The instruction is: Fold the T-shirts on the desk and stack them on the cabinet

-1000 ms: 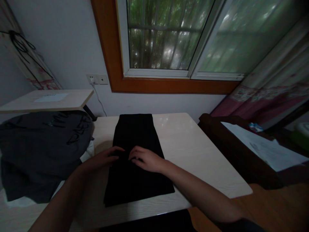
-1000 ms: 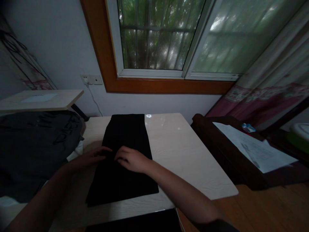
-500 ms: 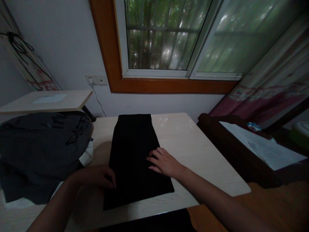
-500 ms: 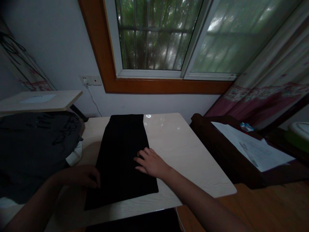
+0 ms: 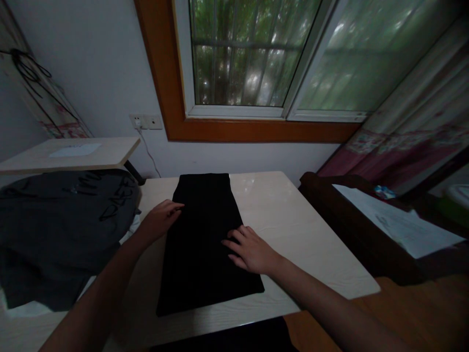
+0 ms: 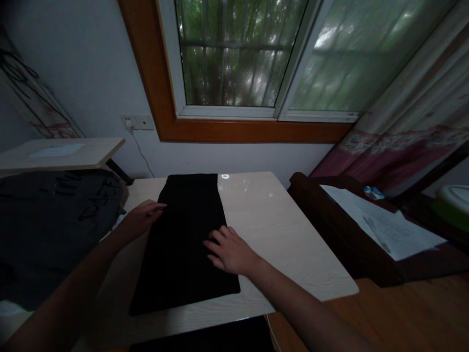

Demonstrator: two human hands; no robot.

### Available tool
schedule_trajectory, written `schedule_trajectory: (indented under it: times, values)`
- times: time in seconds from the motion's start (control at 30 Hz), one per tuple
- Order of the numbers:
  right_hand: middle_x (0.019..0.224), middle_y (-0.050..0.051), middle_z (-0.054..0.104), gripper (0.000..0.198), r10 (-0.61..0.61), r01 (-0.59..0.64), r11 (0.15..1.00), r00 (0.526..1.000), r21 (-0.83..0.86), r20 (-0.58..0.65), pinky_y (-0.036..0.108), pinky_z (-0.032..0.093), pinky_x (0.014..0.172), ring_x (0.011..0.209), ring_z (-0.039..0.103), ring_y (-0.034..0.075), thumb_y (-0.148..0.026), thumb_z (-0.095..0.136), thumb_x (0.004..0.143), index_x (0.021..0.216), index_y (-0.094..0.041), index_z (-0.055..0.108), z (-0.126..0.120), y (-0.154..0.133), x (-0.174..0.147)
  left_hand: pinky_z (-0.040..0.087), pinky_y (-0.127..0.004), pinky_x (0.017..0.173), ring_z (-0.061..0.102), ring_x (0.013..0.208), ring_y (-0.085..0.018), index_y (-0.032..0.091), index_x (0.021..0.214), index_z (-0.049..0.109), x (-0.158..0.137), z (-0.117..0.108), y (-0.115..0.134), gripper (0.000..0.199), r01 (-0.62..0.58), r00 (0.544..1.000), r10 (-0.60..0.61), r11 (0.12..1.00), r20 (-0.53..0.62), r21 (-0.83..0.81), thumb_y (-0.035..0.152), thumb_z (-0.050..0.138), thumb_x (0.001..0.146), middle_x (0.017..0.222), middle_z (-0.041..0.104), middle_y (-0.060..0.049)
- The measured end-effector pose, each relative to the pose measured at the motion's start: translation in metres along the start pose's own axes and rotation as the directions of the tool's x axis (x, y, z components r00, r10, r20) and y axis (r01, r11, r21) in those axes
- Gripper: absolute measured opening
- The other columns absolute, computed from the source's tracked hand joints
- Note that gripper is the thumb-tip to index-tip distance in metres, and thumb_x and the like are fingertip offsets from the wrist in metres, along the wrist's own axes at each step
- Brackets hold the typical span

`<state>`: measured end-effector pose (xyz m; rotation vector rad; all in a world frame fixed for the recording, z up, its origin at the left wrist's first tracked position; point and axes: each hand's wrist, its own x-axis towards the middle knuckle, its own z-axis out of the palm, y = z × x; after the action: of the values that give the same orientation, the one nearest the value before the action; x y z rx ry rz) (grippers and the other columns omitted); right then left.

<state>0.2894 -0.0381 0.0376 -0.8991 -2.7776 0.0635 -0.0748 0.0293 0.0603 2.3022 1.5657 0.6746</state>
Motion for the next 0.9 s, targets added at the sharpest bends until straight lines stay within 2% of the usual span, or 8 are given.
schedule_trajectory:
  times: [0.07, 0.13, 0.23, 0.37, 0.53, 0.63, 0.73, 0.9]
  values:
    - [0.128, 0.012, 0.058, 0.043, 0.004, -0.004, 1.0, 1.0, 0.002, -0.001, 0.046, 0.043, 0.095, 0.11, 0.048, 0.029, -0.038, 0.057, 0.097, 0.138, -0.023, 0.058, -0.001, 0.0, 0.0, 0.043, -0.043, 0.112, 0.058, 0.127, -0.024, 0.022, 0.129, 0.066, 0.015, 0.019, 0.0, 0.042, -0.124, 0.991, 0.129, 0.986, -0.034, 0.109, 0.042, 0.043, 0.1, 0.134, 0.066, -0.008]
    - [0.128, 0.012, 0.058, 0.043, 0.009, -0.009, 1.0, 1.0, 0.003, 0.003, 0.046, 0.043, 0.094, 0.11, 0.047, 0.028, -0.038, 0.057, 0.097, 0.138, -0.023, 0.057, -0.002, -0.001, 0.0, 0.036, -0.046, 0.119, 0.046, 0.141, -0.026, 0.021, 0.136, 0.062, 0.025, 0.037, -0.002, 0.044, -0.161, 0.986, 0.166, 0.964, -0.009, 0.211, 0.039, 0.042, 0.101, 0.145, 0.06, -0.008]
    - [0.128, 0.011, 0.058, 0.044, 0.02, -0.02, 1.0, 1.0, 0.006, 0.007, 0.046, 0.043, 0.095, 0.11, 0.047, 0.028, -0.038, 0.057, 0.097, 0.138, -0.024, 0.057, -0.002, 0.0, -0.001, 0.032, -0.053, 0.12, 0.038, 0.148, -0.028, 0.024, 0.144, 0.055, 0.032, 0.054, -0.012, 0.047, -0.044, 0.999, 0.05, 0.933, -0.007, 0.357, 0.037, 0.043, 0.101, 0.154, 0.052, -0.008]
    - [0.129, 0.012, 0.057, 0.044, 0.022, -0.022, 0.999, 1.0, 0.027, 0.001, 0.046, 0.044, 0.095, 0.111, 0.048, 0.029, -0.039, 0.057, 0.098, 0.14, -0.025, 0.056, -0.001, 0.001, -0.003, 0.029, -0.061, 0.118, 0.037, 0.148, -0.032, 0.029, 0.15, 0.048, 0.03, 0.055, -0.032, 0.05, 0.178, 0.984, -0.157, 0.885, -0.085, 0.43, 0.036, 0.036, 0.102, 0.16, 0.043, -0.006]
    - [0.124, 0.011, 0.059, 0.04, 0.026, -0.027, 0.998, 1.0, 0.059, 0.015, 0.044, 0.047, 0.092, 0.106, 0.053, 0.026, -0.039, 0.058, 0.097, 0.134, -0.024, 0.06, -0.002, 0.006, 0.004, 0.027, -0.062, 0.119, 0.036, 0.149, -0.032, 0.028, 0.15, 0.048, 0.02, 0.051, -0.042, 0.051, 0.239, 0.97, -0.194, 0.874, -0.147, 0.424, 0.033, 0.034, 0.101, 0.16, 0.044, -0.006]
    - [0.12, 0.011, 0.061, 0.034, 0.082, -0.08, 0.995, 0.996, 0.065, -0.025, 0.043, 0.049, 0.092, 0.104, 0.056, 0.025, -0.036, 0.057, 0.098, 0.129, -0.023, 0.064, -0.004, 0.014, 0.022, 0.027, -0.061, 0.119, 0.037, 0.148, -0.031, 0.028, 0.149, 0.05, 0.016, 0.056, -0.043, 0.051, 0.249, 0.966, -0.189, 0.869, -0.179, 0.427, 0.031, 0.034, 0.101, 0.158, 0.046, -0.007]
    - [0.129, 0.012, 0.06, 0.035, 0.16, -0.149, 0.985, 0.978, 0.087, -0.136, 0.044, 0.048, 0.101, 0.116, 0.056, 0.026, -0.03, 0.052, 0.1, 0.133, -0.021, 0.062, -0.003, 0.026, 0.051, 0.026, -0.06, 0.12, 0.037, 0.148, -0.03, 0.028, 0.148, 0.05, 0.015, 0.059, -0.042, 0.051, 0.249, 0.964, -0.176, 0.86, -0.2, 0.445, 0.029, 0.033, 0.1, 0.157, 0.047, -0.007]
    - [0.157, 0.016, 0.042, 0.049, 0.23, -0.219, 0.973, 0.947, 0.074, -0.223, 0.046, 0.033, 0.121, 0.145, 0.038, 0.028, -0.036, 0.048, 0.102, 0.147, -0.014, 0.051, 0.013, 0.046, 0.112, 0.028, -0.061, 0.118, 0.038, 0.148, -0.032, 0.028, 0.149, 0.05, 0.014, 0.057, -0.041, 0.051, 0.221, 0.971, -0.152, 0.865, -0.186, 0.451, 0.027, 0.035, 0.1, 0.157, 0.048, -0.009]
